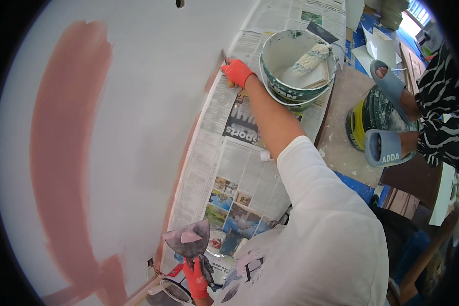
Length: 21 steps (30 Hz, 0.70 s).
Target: The person prepares and smooths the upper edge of a wall using a putty knife and a scraper to apply and level joint compound, then uses a brush to refine the edges near protective newspaper masking.
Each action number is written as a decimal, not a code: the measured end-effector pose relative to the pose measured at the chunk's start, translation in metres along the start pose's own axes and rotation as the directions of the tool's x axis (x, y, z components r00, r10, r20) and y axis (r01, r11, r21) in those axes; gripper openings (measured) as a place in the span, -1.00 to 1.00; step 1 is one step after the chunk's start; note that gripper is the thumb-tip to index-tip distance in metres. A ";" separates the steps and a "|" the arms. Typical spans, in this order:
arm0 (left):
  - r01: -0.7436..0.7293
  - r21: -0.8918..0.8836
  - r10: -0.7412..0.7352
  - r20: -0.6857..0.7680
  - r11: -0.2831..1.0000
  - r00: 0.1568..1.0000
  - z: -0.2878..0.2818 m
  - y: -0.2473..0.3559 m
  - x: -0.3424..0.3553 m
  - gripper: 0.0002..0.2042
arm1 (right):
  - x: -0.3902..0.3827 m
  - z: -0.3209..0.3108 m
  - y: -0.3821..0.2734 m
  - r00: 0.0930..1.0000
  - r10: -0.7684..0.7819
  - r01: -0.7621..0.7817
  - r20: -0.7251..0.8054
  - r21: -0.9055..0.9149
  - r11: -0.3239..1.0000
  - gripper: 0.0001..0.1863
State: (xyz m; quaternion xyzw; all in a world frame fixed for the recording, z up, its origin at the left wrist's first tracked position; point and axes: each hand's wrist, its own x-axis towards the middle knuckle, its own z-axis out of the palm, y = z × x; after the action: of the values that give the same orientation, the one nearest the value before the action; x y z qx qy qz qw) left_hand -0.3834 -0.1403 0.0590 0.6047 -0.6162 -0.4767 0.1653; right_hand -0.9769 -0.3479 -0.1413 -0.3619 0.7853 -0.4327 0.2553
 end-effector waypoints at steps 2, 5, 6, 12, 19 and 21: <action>-0.026 0.101 0.027 -0.015 0.995 1.000 -0.010 -0.018 -0.007 -0.86 | -0.009 0.005 -0.002 0.998 0.062 -0.063 0.009 0.159 0.985 -0.41; -0.012 0.110 0.014 -0.017 0.994 1.000 -0.016 -0.033 -0.011 -0.86 | -0.021 0.014 -0.008 0.999 0.027 -0.031 0.026 0.156 0.987 -0.38; -0.004 0.090 0.005 -0.013 0.996 1.000 -0.016 -0.035 -0.012 -0.86 | -0.027 0.020 -0.011 0.999 -0.020 0.017 0.027 0.108 0.994 -0.38; -0.018 -0.031 0.021 0.074 0.999 0.997 -0.012 -0.023 0.009 -0.83 | -0.040 0.069 0.034 0.920 -0.368 0.354 -0.136 -0.119 0.928 -0.34; -0.219 0.209 0.205 0.089 0.953 0.975 -0.036 -0.054 0.000 -0.70 | -0.149 0.104 -0.066 0.961 -0.009 -0.054 0.275 0.219 0.974 -0.47; -0.184 0.172 0.170 0.092 0.968 0.981 -0.034 -0.048 0.001 -0.69 | -0.168 0.096 -0.068 0.954 -0.006 -0.080 0.300 0.274 0.959 -0.44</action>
State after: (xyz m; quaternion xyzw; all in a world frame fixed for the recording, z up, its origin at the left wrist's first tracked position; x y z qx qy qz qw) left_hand -0.3291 -0.1451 0.0379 0.5411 -0.7140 -0.4254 0.1283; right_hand -0.7828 -0.2872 -0.1155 -0.3678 0.6747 -0.4760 0.4277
